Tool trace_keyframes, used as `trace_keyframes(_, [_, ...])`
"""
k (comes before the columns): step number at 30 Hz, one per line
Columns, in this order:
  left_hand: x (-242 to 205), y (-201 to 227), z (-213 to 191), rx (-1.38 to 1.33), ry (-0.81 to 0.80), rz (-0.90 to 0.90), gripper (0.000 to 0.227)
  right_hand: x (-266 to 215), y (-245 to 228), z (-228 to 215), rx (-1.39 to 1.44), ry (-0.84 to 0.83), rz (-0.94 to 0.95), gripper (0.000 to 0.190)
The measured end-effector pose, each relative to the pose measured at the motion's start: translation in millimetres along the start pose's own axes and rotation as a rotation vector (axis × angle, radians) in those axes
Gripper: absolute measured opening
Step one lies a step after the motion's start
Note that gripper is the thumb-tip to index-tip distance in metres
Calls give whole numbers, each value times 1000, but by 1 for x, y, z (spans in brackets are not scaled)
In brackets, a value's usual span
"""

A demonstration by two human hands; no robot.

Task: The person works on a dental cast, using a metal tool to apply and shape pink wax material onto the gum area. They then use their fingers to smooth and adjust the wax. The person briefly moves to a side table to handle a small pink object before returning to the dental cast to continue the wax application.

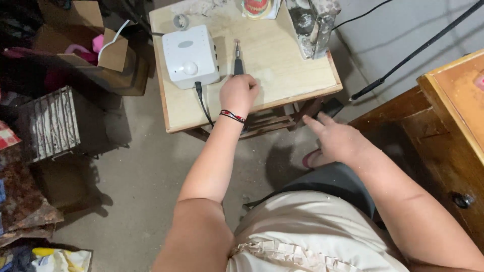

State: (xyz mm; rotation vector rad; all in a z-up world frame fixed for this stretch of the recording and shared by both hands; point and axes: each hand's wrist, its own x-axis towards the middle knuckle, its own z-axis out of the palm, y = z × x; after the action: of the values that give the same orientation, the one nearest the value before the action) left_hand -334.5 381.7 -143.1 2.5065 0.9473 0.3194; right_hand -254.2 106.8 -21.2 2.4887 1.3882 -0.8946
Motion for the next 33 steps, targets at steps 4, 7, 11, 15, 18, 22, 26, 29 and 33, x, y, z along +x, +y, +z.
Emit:
trace_keyframes(4, [1,-3,-14,68,2,32,17,36,7,12,-28,279,-138,60])
trace_keyframes(7, [-27,8,-34,-199,98,75,16,38,-10,-9,70,398,-95,38])
trace_keyframes(11, [-99,58,-43,-908,15,217,6,62,-28,6,1137,249,-200,63])
trace_keyframes(15, [-110,70,-57,-955,-133,409,7,77,-41,22,1929,407,-274,37])
trace_keyframes(18, [-61,32,-83,-443,-148,333,14,95,-11,54,1921,680,-232,13])
trace_keyframes(22, [-3,-28,-88,623,160,531,11,60,-11,23,1793,672,-176,10])
trace_keyframes(26, [16,-52,-74,913,-19,611,15,50,-14,21,1673,660,-177,19])
trace_keyframes(29, [24,-58,-57,1034,-34,643,13,46,-13,24,1711,635,-155,22])
trace_keyframes(33, [34,-60,-39,1119,37,653,14,35,-6,28,1700,600,-191,31])
